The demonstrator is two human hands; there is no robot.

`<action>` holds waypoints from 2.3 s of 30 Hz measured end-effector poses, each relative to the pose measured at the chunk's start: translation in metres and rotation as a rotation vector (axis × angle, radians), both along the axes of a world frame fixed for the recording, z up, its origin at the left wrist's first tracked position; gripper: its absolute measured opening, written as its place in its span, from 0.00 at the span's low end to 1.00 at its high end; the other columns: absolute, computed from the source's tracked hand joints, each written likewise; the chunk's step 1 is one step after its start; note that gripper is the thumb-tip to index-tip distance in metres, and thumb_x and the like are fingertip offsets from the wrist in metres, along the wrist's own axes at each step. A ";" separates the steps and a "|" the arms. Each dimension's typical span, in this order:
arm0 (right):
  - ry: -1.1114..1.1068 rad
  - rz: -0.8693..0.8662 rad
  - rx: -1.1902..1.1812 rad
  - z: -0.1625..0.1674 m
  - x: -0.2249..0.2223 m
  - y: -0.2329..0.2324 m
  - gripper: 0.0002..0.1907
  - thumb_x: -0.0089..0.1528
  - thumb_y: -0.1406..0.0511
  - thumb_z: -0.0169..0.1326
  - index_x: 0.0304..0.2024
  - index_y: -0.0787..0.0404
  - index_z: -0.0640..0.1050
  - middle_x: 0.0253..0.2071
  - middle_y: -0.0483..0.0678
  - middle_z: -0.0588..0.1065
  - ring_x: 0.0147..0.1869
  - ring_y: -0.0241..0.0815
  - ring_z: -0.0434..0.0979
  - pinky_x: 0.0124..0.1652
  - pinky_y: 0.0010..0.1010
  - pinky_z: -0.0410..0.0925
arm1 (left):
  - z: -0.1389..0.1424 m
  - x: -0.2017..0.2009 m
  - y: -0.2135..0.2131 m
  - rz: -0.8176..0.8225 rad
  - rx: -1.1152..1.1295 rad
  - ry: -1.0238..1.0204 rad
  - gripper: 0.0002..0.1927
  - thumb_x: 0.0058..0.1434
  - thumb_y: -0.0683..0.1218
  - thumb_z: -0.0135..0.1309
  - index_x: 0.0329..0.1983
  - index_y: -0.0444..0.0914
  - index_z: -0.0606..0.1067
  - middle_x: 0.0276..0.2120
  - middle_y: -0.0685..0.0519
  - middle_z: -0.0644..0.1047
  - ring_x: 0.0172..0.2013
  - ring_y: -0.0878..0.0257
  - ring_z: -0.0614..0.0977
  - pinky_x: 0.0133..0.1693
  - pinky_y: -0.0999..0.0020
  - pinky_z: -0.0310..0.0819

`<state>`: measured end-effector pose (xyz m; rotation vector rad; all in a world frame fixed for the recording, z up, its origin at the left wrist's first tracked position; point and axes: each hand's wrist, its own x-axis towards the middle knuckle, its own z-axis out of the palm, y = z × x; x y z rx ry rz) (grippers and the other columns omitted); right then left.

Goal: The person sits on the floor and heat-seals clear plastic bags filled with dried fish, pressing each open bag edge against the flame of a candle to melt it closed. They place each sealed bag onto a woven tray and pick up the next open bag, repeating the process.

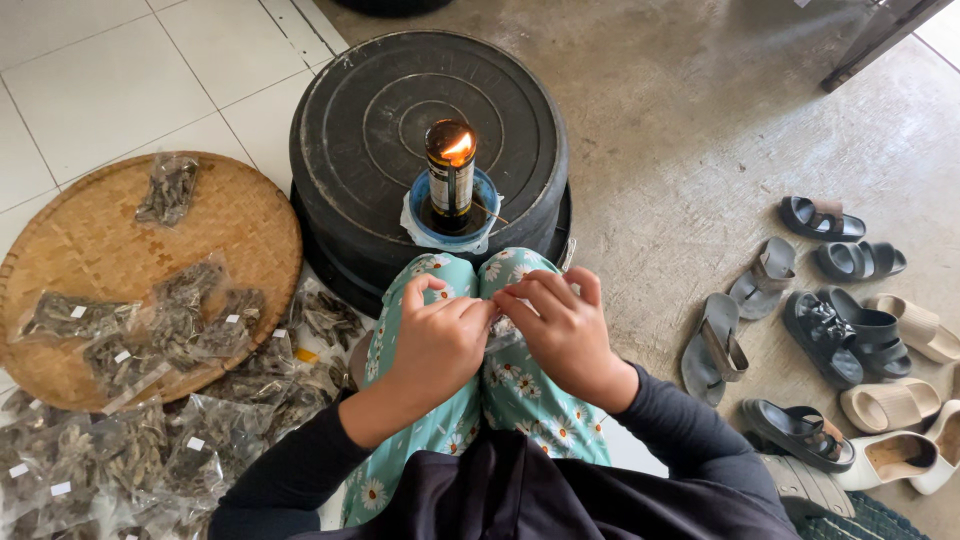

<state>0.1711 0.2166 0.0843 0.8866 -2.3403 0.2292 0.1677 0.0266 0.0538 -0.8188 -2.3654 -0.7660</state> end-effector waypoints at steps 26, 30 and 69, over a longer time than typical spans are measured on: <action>-0.042 0.089 -0.123 -0.017 -0.014 0.037 0.15 0.47 0.75 0.56 0.34 0.53 0.79 0.34 0.41 0.74 0.48 0.43 0.76 0.50 0.37 0.64 | 0.002 0.002 -0.015 -0.054 0.048 -0.082 0.03 0.63 0.46 0.59 0.36 0.44 0.80 0.29 0.60 0.82 0.30 0.66 0.81 0.47 0.57 0.59; -0.040 0.100 -0.143 -0.025 -0.017 0.041 0.16 0.45 0.75 0.55 0.33 0.54 0.80 0.33 0.42 0.74 0.48 0.45 0.76 0.51 0.38 0.64 | -0.006 0.000 -0.024 -0.089 0.017 -0.105 0.04 0.63 0.45 0.60 0.40 0.42 0.80 0.30 0.57 0.82 0.30 0.63 0.80 0.48 0.58 0.61; -0.075 0.202 -0.037 -0.002 -0.015 0.007 0.11 0.51 0.72 0.56 0.37 0.59 0.77 0.38 0.45 0.72 0.51 0.46 0.75 0.53 0.37 0.66 | 0.038 0.001 -0.046 -0.012 -0.027 0.054 0.12 0.55 0.49 0.58 0.40 0.41 0.78 0.36 0.56 0.82 0.41 0.62 0.83 0.50 0.57 0.58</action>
